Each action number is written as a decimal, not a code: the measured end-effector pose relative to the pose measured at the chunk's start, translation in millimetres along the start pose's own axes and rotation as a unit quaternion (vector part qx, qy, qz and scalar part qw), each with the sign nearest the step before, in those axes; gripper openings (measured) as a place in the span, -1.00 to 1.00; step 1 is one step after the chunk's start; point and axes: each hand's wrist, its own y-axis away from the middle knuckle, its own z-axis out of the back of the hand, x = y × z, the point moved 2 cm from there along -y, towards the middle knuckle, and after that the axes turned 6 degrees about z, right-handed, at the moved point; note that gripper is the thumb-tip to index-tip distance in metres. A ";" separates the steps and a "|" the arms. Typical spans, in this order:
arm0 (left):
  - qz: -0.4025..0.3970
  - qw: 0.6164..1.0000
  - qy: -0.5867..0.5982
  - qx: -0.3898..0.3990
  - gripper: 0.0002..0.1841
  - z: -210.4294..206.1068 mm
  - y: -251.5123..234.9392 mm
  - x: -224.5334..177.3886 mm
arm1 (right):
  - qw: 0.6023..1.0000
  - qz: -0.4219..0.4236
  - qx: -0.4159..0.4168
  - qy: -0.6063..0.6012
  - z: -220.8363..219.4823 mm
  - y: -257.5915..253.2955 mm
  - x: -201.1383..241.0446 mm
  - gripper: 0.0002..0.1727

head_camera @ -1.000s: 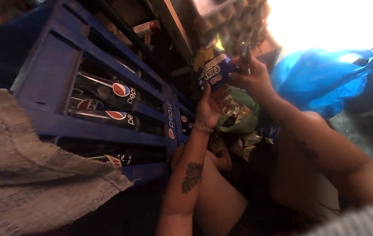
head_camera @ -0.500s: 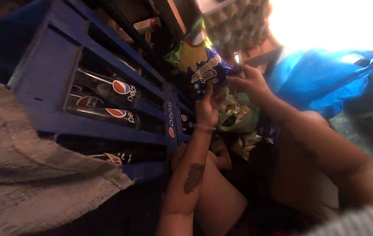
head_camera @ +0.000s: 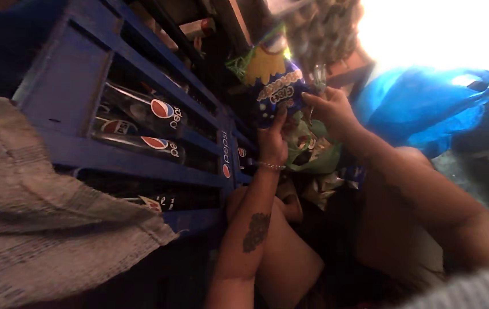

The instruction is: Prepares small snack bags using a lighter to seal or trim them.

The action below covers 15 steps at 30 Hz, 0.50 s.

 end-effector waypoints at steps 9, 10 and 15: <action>0.088 0.996 0.024 0.010 -0.71 -8.4 8.5 10.3 | 0.989 0.087 0.045 0.107 -5.1 3.2 0.0 -0.82; 0.090 0.996 0.016 -0.004 -0.70 -7.0 6.9 9.7 | 0.987 0.084 0.060 0.124 -4.7 2.7 1.5 -0.82; 0.013 1.000 -0.006 0.002 -0.77 -4.4 3.3 8.8 | 0.993 0.039 0.057 0.100 -2.5 1.5 0.2 -0.85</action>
